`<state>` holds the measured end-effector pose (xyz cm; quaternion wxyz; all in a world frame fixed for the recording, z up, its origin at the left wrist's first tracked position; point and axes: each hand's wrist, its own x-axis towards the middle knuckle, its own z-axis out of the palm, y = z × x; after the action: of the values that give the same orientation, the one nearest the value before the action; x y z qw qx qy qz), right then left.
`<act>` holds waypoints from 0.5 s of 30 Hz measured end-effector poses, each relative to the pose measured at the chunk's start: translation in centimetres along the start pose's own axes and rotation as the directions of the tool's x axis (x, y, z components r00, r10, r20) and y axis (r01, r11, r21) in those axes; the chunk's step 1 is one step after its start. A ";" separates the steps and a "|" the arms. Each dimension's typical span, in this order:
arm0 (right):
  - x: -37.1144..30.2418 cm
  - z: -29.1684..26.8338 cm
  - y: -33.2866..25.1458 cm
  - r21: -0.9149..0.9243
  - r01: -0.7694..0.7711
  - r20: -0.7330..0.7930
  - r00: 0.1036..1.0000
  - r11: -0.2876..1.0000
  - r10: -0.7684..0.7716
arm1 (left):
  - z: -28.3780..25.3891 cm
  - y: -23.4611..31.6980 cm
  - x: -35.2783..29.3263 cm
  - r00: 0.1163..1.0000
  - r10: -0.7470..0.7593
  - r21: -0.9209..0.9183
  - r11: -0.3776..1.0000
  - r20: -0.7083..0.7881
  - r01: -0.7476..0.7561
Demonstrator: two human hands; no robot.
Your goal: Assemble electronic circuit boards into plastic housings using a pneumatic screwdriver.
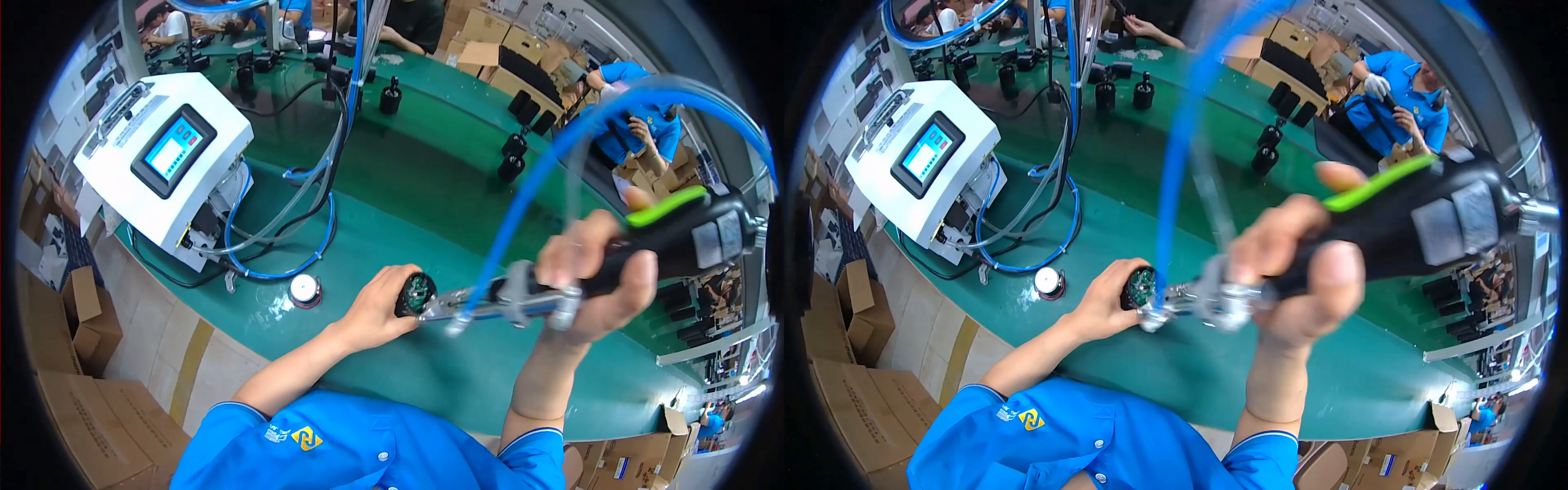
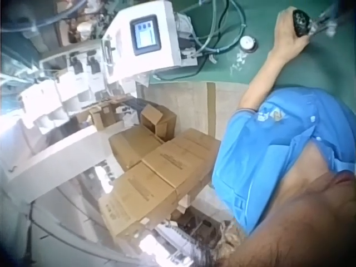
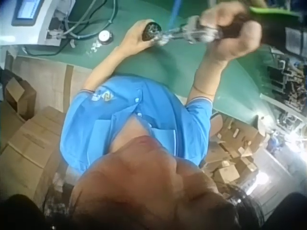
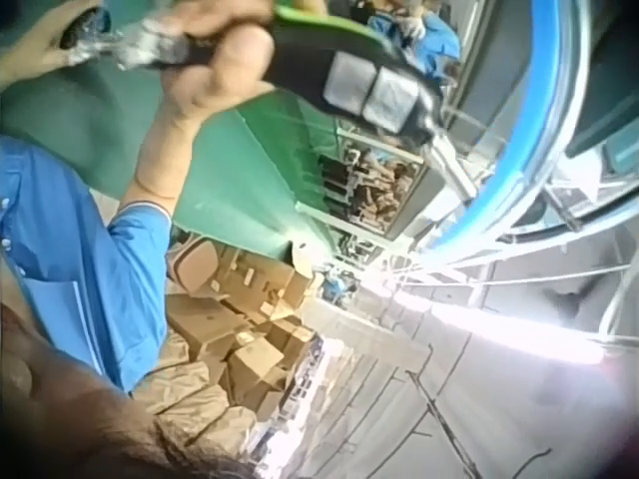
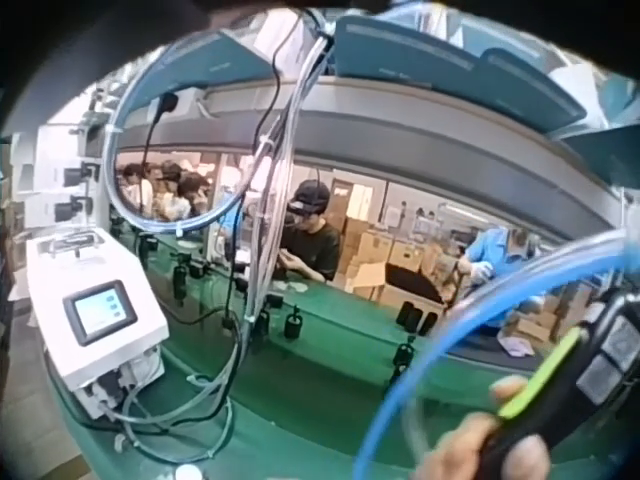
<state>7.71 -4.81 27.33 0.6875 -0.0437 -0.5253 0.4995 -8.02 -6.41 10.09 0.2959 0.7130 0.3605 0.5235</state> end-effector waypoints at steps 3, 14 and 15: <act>0.8 -1.2 -3.0 -0.012 0.035 -0.026 0.999 0.999 -0.035 | -0.7 -0.1 0.7 0.998 -0.031 0.109 0.994 0.062 0.024; -2.9 -8.0 -5.5 -0.663 -0.015 -0.170 0.977 0.748 -0.131 | 0.0 -3.0 1.0 0.969 -0.245 -0.002 0.969 0.033 0.245; -2.9 -8.3 -5.8 -0.790 0.029 -0.145 0.962 0.612 -0.233 | 0.1 -3.2 1.3 0.969 -0.243 -0.004 0.970 0.036 0.243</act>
<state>17.94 -5.96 25.01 0.6913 -0.3573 -0.6071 0.1610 -8.32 -3.57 8.23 0.3670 0.6716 0.4376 0.4721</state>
